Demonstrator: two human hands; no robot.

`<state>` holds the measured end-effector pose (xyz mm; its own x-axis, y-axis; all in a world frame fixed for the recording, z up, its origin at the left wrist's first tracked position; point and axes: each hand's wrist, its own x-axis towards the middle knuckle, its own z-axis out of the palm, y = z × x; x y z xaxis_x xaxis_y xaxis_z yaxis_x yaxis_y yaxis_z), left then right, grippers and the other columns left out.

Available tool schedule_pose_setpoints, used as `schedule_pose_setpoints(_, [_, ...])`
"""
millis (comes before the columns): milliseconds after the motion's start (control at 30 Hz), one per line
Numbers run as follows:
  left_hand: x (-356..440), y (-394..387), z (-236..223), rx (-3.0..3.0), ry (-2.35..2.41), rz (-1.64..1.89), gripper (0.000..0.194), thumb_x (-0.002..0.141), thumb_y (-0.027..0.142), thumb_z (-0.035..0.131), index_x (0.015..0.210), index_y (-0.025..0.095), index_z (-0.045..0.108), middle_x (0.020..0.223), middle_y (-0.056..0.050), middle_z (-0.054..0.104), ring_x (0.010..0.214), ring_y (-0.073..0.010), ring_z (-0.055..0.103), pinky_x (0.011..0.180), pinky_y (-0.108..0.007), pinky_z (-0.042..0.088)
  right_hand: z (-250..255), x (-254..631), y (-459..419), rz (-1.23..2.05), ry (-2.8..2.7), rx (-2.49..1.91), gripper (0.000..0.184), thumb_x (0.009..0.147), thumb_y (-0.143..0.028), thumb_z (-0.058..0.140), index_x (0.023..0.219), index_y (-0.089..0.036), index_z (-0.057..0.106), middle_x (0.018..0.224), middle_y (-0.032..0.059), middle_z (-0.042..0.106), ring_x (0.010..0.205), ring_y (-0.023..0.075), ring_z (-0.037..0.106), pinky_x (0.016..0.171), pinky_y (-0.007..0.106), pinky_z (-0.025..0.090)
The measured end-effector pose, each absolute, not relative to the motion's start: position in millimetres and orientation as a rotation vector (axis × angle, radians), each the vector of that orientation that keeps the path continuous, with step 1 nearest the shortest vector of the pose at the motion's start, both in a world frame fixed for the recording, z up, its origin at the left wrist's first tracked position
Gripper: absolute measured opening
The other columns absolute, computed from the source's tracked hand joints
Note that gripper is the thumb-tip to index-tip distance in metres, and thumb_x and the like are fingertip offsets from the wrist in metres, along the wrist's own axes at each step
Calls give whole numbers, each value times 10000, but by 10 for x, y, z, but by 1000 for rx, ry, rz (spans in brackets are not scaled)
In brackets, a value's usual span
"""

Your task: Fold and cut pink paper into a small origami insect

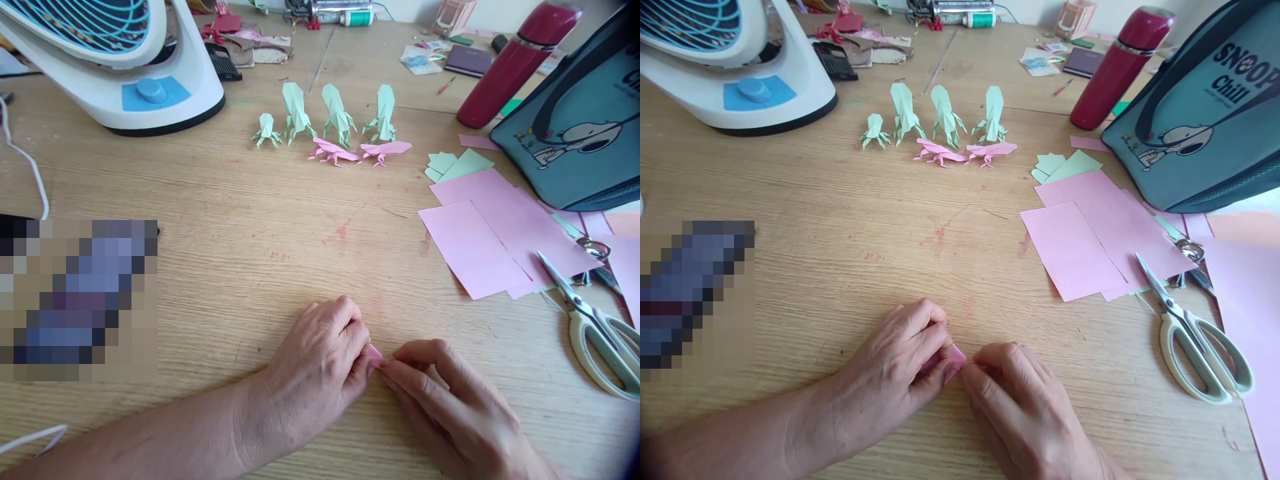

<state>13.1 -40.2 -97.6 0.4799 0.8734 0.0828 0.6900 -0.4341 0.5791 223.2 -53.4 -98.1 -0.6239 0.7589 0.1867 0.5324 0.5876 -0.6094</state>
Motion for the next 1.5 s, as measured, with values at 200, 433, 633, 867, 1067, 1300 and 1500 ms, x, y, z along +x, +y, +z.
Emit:
schedule_pose_setpoints(200, [131,-402,-994,2261,1311,520,198,967,231,490,796,168,569,905,-43,553,840,-190,528,777,-370,471,-895,2281,-522,569,-2542,-918,393,1012,-152,366,1321,-174,607,986,135,682,807,218,668,675,331,606])
schedule_pose_setpoints(433, [110,-391,-988,2215,1264,511,154,967,204,488,832,168,554,904,-29,533,825,-179,508,769,-368,439,-937,2247,-497,482,-2586,-884,404,1022,-154,331,1326,-142,596,933,132,690,746,206,644,615,326,590])
schedule_pose_setpoints(633, [90,-386,-955,2196,1202,458,170,979,168,436,840,180,534,905,-24,521,833,-180,494,772,-374,405,-901,2253,-502,519,-2586,-897,398,1010,-133,350,1313,-141,607,939,133,688,761,212,635,634,339,592])
schedule_pose_setpoints(867, [96,-397,-944,2183,1230,425,135,995,203,429,905,186,528,942,-20,526,868,-183,493,818,-382,395,-899,2243,-506,424,-2634,-883,405,1011,-133,327,1278,-140,632,929,135,694,746,209,622,616,339,579])
schedule_pose_setpoints(1067, [115,-394,-949,2194,1259,428,118,990,217,448,910,188,530,950,-19,525,874,-188,498,814,-378,396,-935,2248,-511,395,-2665,-845,406,1021,-158,301,1268,-115,621,934,144,691,748,216,613,618,343,570])
schedule_pose_setpoints(1300, [142,-399,-963,2228,1282,420,75,964,196,480,906,195,528,969,-24,534,898,-202,510,817,-382,397,-955,2256,-532,249,-2694,-791,367,968,-93,373,1229,-89,630,995,149,698,757,223,615,616,353,556])
schedule_pose_setpoints(1500, [139,-401,-958,2210,1281,428,47,941,180,510,904,198,533,965,-17,537,907,-197,516,827,-375,393,-968,2267,-594,86,-2720,-782,309,942,-81,445,1150,-84,674,1002,144,695,762,213,607,628,343,531])
